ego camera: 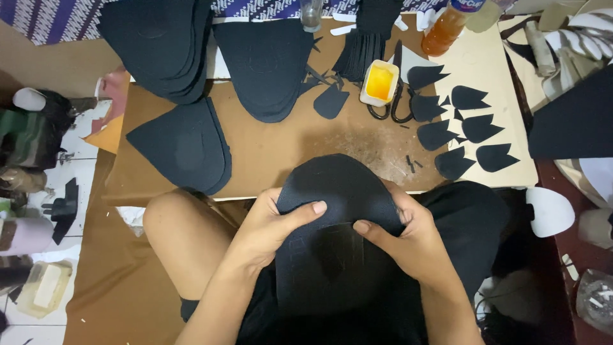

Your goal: The person is crafting shoe parts by hand. They apply a yellow substance from a container onto a black foam piece, then place a smaller cutout on top and press it down. They repeat this process with multiple pieces, occasionally picking up and inspecting the finished parts.

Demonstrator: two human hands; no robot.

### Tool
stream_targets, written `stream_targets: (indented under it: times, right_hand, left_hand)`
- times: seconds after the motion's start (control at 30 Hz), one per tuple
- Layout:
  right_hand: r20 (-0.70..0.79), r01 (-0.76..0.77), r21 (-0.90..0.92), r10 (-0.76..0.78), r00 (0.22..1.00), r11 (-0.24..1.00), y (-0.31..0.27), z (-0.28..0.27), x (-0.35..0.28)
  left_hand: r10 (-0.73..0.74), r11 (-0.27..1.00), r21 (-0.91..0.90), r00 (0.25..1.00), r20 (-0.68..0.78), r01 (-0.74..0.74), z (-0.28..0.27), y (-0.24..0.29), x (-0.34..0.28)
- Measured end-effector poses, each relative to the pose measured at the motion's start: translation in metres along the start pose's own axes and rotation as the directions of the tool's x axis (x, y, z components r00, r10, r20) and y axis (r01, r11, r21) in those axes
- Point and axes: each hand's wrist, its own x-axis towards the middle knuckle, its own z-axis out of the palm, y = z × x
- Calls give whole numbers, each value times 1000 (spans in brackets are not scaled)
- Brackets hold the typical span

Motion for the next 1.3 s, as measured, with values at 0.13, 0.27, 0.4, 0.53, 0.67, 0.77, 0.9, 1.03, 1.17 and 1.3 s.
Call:
stream_targets:
  times: [0.13,0.27,0.4,0.53,0.67,0.77,0.9,1.03,1.17,1.3]
  right_hand:
    - [-1,-1,6,1,1000,1000,7,-1,0]
    - [-8,18,25,-17,1000,1000,11,-4,3]
    - [-18,64,23,-64,998,998,15,-8,4]
    - [-35,102,-20,-103,994,995,12,-9,1]
    - [-56,151,-98,-157,986,984,12,-5,-5]
    - [-67,185,-147,-196,978,972,19,-3,-8]
    - [-128,374,-197,-402,907,906,38,3,-9]
    - [-63,534,-525,-656,752,663,67,-4,-7]
    - [137,621,-605,-703,697,498,60,-1,-7]
    - [148,632,-588,-701,697,505,61,1,-12]
  left_hand:
    - [-3,1000,-14,1000,-1,3,-1,1,-1]
    - [11,1000,0,1000,-1,-11,-5,-4,0]
    - [34,998,44,999,9,-34,-2,-2,0]
    - [65,992,106,995,71,-72,14,22,-11]
    - [-21,982,187,998,51,11,12,22,-13]
    - [-60,971,235,998,32,51,2,7,-10]
    - [-63,963,262,997,-35,70,3,10,-12]
    - [-131,972,188,988,-83,144,14,21,-12]
    - [-137,977,157,989,-57,144,11,18,-12]
    - [-147,971,179,986,-77,159,15,21,-14]
